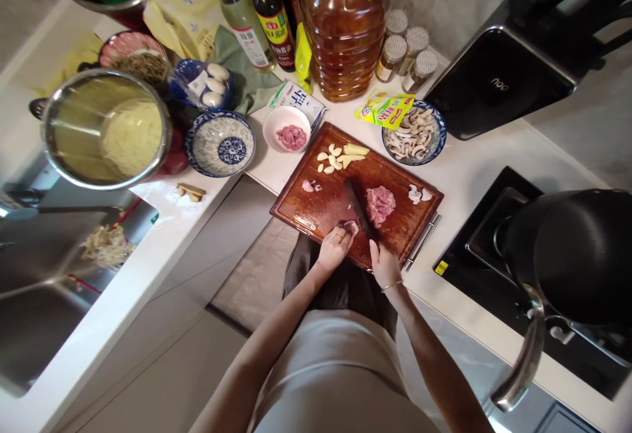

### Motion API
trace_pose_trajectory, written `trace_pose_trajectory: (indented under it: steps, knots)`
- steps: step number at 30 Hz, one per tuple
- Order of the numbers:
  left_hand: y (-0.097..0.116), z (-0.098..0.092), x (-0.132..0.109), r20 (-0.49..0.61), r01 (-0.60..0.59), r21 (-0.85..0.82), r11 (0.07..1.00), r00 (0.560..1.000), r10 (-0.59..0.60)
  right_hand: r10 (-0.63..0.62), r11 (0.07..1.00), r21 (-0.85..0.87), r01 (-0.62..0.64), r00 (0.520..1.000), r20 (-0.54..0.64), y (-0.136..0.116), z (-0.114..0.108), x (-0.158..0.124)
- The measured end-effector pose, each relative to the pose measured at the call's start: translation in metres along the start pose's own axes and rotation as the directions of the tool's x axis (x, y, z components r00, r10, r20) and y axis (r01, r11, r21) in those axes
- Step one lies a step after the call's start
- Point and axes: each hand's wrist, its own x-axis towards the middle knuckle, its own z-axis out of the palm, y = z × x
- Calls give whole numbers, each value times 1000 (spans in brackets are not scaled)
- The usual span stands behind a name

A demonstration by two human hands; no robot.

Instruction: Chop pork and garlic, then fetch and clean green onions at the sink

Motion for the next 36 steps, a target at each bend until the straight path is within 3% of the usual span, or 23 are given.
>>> trace_pose_trajectory:
  steps: [10, 20, 26, 32, 36]
  knots:
    - [1, 6, 0, -33, 38, -8, 999, 999, -38, 7, 996, -85, -2, 998, 61, 1, -11, -28]
    - [-1, 9, 1, 5, 62, -52, 997, 998, -62, 0, 995, -102, 13, 993, 120, -10, -4, -1]
    - [-2, 12, -1, -16, 47, -50, 998, 999, -48, 34, 994, -107, -25, 996, 83, 1, 3, -3]
    - [0, 7, -4, -23, 10, -96, 995, 1000, -13, 64, 995, 74, -65, 998, 14, 14, 3, 2]
    - [3, 5, -3, -47, 29, -108, 994, 998, -35, 11, 997, 75, -10, 1000, -2, 12, -4, -10]
